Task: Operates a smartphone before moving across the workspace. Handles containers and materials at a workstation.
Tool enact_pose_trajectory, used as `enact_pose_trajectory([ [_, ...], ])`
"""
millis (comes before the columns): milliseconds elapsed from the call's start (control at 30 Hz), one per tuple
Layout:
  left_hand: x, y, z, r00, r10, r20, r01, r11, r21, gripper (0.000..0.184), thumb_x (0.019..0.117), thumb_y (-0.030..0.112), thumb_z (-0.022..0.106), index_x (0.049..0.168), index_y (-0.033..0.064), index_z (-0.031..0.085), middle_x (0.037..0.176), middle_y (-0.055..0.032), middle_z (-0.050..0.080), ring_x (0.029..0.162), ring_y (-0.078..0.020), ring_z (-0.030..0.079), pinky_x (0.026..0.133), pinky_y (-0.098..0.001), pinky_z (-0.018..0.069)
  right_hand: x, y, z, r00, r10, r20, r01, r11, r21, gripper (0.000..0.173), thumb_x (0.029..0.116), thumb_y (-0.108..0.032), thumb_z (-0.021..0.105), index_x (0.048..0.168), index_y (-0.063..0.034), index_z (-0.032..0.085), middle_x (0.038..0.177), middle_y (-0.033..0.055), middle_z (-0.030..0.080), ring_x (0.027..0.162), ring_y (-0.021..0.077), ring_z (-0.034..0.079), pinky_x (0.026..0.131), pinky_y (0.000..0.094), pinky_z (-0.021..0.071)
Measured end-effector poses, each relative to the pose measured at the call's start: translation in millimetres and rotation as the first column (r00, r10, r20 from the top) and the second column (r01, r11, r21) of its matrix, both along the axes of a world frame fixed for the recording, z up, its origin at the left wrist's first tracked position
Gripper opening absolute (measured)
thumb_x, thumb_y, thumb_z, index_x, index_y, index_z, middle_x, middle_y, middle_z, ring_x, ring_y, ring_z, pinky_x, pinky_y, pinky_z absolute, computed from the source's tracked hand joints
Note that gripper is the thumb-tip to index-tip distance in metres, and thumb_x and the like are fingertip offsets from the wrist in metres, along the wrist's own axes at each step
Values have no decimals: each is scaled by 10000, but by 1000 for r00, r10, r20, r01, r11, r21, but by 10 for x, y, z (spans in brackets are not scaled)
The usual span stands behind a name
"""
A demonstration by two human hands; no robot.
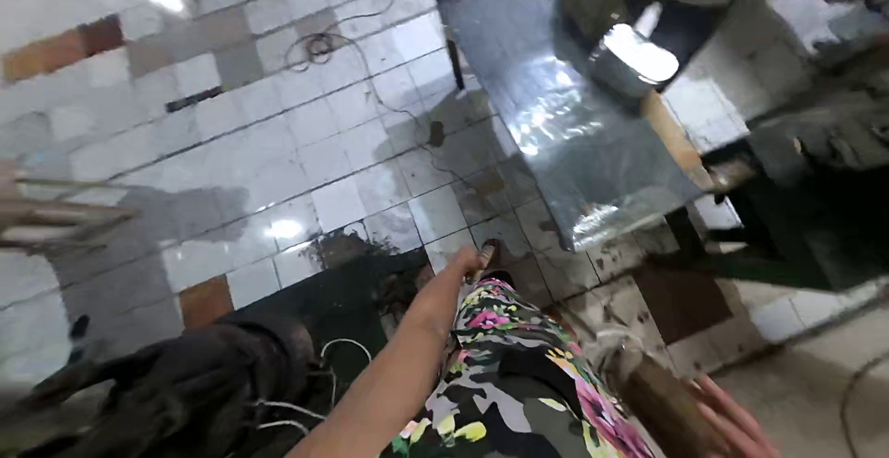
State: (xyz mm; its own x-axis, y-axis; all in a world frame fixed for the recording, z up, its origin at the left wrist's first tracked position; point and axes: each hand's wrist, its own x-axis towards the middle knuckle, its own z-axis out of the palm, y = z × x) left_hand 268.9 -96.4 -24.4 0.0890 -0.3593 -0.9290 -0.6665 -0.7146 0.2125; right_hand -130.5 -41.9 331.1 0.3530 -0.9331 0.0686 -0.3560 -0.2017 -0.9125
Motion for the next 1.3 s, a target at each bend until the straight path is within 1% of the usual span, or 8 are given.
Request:
enact_pose_trajectory([
  [200,1203,-557,436,860,427,-281,-487,851,-198,498,887,389,774,1159,-22,702,1146,-232,698,1066,-353,681,959,-572,536,1885,-1512,-620,975,221,-31,-218,972,87,322,1019,-299,622,1202,-53,721,1323,115,675,1177,208,671,977,381,591],
  [367,1744,-973,1694,519,286,-806,-790,521,-324,410,868,186,821,1190,-24,679,1106,-134,726,1007,-186,707,956,-406,585,3663,-2368,-1295,911,410,47,-377,782,496,788,899,-244,741,1547,-14,357,1394,152,609,1221,228,639,1006,399,571],
  [467,2235,-1045,1987,472,361,-805,-874,311,-374,591,831,160,854,1340,-16,611,1206,-140,708,1084,-183,698,1004,-383,573,4584,-2637,-1475,834,502,227,-538,653,533,727,869,-125,757,1493,6,409,1266,149,670,1105,225,689,946,399,605],
  [633,3587,-879,1345,365,729,-579,-867,41,-496,450,945,302,743,1306,45,667,1238,-134,699,1090,-235,707,947,-446,606,6063,-3148,-1790,754,621,214,-594,507,624,606,889,-82,735,1446,-29,502,1221,137,696,1045,242,707,906,433,614],
  [833,4736,60,-465,413,901,133,-873,433,-225,467,1049,295,583,1268,-114,635,1316,-354,609,1288,-497,560,1100,-629,427,7888,-3735,-1594,637,758,143,-607,378,700,578,911,-128,726,1437,-50,499,1189,132,691,978,221,710,849,416,613],
  [1000,5461,155,-525,37,999,-16,-904,26,-426,499,957,419,687,1188,-21,716,1212,-303,681,1201,-467,627,1040,-675,467,9102,-4068,-1186,477,879,15,-691,365,625,579,902,-130,743,1426,-47,510,1152,111,707,948,211,718,829,404,623],
  [1067,5860,240,-324,62,993,-101,-914,16,-405,524,987,389,654,1303,-29,652,1313,-294,636,1271,-431,588,1089,-612,452,9482,-3950,-1155,502,865,-16,-671,401,624,571,897,-91,719,1423,-27,507,1122,117,710,915,214,716,799,399,623],
  [1300,7032,1053,-764,-353,930,101,-913,-319,-254,629,963,542,557,1425,115,584,1317,-190,668,1216,-377,646,986,-664,509,11045,-2915,-1553,354,934,-46,-702,298,647,559,915,-98,678,1433,-9,487,1154,190,710,890,288,724,753,434,627],
])
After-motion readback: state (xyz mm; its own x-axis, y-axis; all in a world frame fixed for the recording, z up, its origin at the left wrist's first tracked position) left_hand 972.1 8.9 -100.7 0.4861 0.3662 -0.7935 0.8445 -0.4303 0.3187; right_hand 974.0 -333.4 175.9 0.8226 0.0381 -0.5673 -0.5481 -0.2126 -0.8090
